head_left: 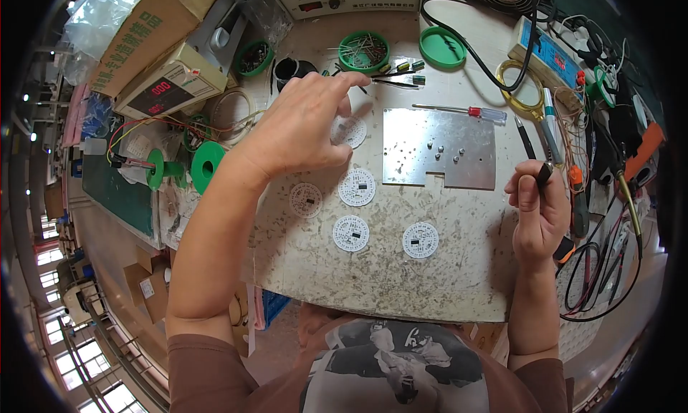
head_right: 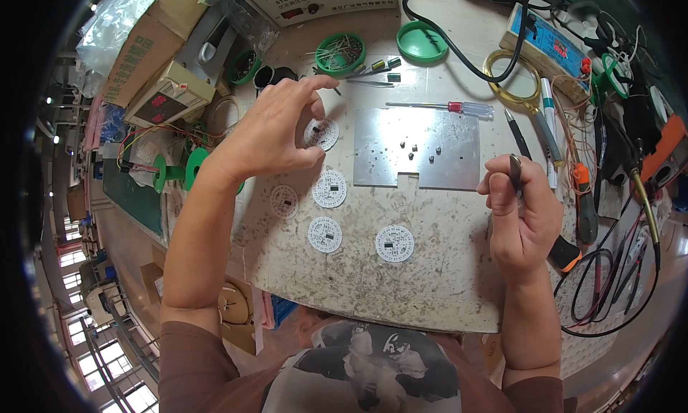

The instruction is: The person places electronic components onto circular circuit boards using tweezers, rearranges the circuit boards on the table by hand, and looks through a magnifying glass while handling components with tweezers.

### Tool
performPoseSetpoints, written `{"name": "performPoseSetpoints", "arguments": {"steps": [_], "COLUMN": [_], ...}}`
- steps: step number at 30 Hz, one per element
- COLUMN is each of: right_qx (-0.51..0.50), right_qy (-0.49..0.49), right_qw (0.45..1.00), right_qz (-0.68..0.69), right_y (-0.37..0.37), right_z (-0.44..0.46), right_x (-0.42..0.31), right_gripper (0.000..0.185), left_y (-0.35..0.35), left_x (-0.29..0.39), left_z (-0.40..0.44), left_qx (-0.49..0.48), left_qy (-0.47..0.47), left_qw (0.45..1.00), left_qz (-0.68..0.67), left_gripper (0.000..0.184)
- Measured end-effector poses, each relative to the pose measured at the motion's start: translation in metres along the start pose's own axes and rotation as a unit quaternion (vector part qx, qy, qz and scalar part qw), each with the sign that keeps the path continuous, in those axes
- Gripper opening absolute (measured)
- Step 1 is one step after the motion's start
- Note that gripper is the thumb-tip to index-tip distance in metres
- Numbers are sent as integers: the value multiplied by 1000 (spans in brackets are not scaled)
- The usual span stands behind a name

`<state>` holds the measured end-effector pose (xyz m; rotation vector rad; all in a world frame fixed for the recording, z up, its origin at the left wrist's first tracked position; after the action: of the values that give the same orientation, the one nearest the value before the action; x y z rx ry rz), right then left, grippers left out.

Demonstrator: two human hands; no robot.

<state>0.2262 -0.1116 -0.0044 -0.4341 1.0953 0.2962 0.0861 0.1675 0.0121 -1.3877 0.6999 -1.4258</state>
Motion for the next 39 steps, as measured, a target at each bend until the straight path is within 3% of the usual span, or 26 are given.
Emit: {"name": "performPoseSetpoints", "arguments": {"steps": [11, 15, 21, 28, 31, 34, 37, 39], "right_qx": [21, 52, 164, 206, 218, 212, 204, 212], "right_qy": [-12, 29, 28, 46, 68, 74, 59, 63], "right_qw": [1000, 997, 974, 966, 959, 958, 961, 959], "right_qz": [6, 49, 154, 148, 168, 180, 175, 174], "right_y": [-2, -13, -46, -80, -83, -85, -85, -85], "right_z": [3, 8, 8, -6, -5, -3, -4, -6], "right_x": [0, -9, -25, -5, 2, 2, -3, -7], "right_gripper": [11, 14, 17, 18, 18, 19, 19, 20], "left_y": [-14, -7, 37, 73, 73, 74, 67, 52], "left_x": [20, 74, 148, 172, 177, 176, 172, 173], "left_z": [-2, 6, 21, 34, 37, 38, 34, 27], "left_qx": [0, -37, -145, -186, -170, -182, -215, -186], "left_qy": [70, 167, 318, 447, 463, 451, 404, 318], "left_qw": [997, 985, 935, 870, 867, 868, 878, 922], "left_qz": [-14, -37, -54, -87, -71, -102, -138, -117], "left_gripper": [65, 62, 38, 27, 16, 19, 42, 54]}}
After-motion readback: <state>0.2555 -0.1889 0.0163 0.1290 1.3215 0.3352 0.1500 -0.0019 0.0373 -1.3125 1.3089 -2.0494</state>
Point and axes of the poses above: each hand's wrist, its own z-axis towards the middle knuckle, its own y-axis out of the palm, x = y × z, the point moved 2 cm from there along z, towards the middle knuckle, and after that the axes turned 13 degrees about x, right-handed, at the moved point
